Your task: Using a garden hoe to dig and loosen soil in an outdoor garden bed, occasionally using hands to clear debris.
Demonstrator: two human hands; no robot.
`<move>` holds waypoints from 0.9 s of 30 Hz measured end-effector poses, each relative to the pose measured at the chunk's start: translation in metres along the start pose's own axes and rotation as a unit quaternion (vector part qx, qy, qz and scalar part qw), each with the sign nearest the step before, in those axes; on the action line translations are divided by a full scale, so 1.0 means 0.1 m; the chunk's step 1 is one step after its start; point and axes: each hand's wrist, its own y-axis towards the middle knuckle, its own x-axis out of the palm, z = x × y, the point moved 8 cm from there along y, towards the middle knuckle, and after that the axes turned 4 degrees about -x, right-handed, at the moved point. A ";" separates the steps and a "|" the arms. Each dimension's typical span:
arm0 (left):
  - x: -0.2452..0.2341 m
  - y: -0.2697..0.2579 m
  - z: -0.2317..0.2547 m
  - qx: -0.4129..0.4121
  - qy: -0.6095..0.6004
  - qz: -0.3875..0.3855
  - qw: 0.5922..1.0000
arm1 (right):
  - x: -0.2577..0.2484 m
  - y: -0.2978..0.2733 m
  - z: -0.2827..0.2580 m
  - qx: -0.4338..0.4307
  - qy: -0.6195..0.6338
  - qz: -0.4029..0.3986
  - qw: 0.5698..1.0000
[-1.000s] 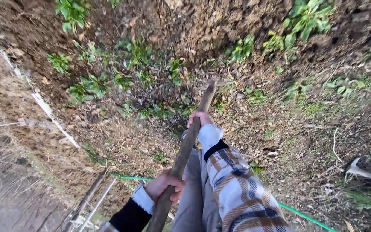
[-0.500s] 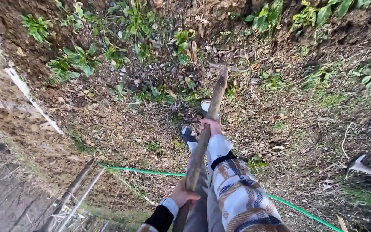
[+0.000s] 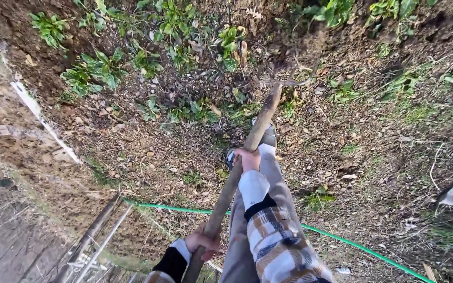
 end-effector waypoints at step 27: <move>0.47 -0.45 -0.56 -0.005 -0.150 -0.230 0.962 | 0.03 -1.50 -0.73 -0.117 -0.021 0.011 0.993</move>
